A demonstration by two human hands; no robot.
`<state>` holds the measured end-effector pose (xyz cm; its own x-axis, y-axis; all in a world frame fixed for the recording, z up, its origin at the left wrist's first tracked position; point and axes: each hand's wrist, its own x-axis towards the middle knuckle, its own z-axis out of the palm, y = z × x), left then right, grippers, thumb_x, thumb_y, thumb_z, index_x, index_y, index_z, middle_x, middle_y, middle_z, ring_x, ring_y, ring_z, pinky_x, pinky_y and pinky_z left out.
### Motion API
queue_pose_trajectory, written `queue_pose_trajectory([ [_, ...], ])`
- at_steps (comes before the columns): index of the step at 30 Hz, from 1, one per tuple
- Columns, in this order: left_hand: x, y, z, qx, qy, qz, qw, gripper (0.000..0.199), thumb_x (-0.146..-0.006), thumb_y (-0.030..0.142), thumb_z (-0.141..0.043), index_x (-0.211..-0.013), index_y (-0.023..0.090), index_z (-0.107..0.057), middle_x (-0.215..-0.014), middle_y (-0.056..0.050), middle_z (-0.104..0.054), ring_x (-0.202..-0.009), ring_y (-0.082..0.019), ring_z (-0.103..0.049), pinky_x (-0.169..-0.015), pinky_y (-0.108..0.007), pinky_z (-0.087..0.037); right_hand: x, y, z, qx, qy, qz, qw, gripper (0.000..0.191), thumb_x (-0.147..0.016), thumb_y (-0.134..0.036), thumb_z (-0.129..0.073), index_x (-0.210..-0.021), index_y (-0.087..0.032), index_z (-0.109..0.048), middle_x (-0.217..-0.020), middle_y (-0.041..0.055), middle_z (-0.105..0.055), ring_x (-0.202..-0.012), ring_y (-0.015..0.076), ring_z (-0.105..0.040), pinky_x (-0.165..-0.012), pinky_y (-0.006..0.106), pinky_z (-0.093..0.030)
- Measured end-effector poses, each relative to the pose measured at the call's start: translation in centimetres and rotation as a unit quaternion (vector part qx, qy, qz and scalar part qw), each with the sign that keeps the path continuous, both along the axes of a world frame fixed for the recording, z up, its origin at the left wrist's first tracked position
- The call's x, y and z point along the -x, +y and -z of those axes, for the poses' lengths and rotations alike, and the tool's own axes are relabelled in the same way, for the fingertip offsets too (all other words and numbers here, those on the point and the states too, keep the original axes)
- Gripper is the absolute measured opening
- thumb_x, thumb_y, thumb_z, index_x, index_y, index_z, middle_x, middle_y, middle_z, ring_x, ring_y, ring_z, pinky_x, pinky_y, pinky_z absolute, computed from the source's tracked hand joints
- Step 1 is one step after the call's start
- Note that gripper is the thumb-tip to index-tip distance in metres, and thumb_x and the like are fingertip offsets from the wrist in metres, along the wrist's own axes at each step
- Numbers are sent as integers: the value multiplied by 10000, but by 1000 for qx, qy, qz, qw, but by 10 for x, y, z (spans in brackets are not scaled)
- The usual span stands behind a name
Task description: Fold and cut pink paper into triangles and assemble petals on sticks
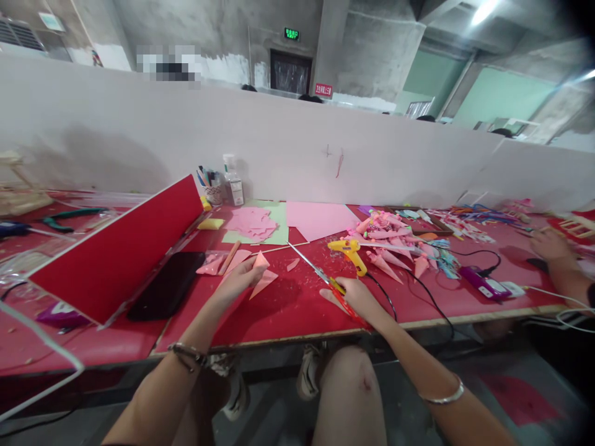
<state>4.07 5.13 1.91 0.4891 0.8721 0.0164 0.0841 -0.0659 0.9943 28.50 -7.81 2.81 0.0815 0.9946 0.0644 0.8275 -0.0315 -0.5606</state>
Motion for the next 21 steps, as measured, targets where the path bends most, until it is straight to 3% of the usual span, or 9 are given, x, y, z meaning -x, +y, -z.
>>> queue_pose_trajectory([
  [6, 2, 0, -10, 17, -72, 39, 996, 305, -765, 469, -404, -616, 210, -339, -370, 109, -199, -341, -61, -139, -382, -201, -160, 2, -3, -2, -4, -1, -3, 1000, 366, -713, -522, -532, -593, -182, -469, -529, -30, -473, -499, 98, -415, -485, 206, -252],
  [10, -3, 6, -19, 7, -52, 68, 996, 326, -784, 473, -371, -595, 210, -336, -359, 105, -186, -330, -63, -139, -377, -204, -194, 3, -5, -2, -7, 20, 2, 1000, 358, -709, -498, -544, -576, -181, -444, -515, -45, -425, -489, 88, -386, -476, 205, -245],
  [13, -13, 13, -23, -25, -11, 84, 996, 368, -779, 488, -382, -550, 203, -341, -364, 87, -229, -338, -65, -195, -393, -211, -236, 4, -6, 1, -3, 58, 5, 998, 348, -720, -489, -532, -588, -180, -440, -516, -53, -402, -488, 86, -374, -469, 203, -249],
  [17, -19, 26, -29, -108, 70, 47, 991, 393, -776, 531, -369, -575, 194, -383, -428, 75, -277, -379, -71, -271, -421, -208, -237, 2, -8, 4, -3, 97, 2, 995, 354, -720, -489, -524, -586, -175, -433, -517, -60, -368, -491, 79, -344, -465, 200, -254],
  [21, -20, 40, -37, -203, 225, 56, 951, 354, -708, 532, -485, -654, 183, -504, -474, 47, -434, -456, -109, -431, -462, -217, -289, -1, -13, 3, -4, 107, 3, 994, 364, -721, -498, -520, -590, -170, -428, -527, -62, -360, -504, 77, -336, -463, 197, -249],
])
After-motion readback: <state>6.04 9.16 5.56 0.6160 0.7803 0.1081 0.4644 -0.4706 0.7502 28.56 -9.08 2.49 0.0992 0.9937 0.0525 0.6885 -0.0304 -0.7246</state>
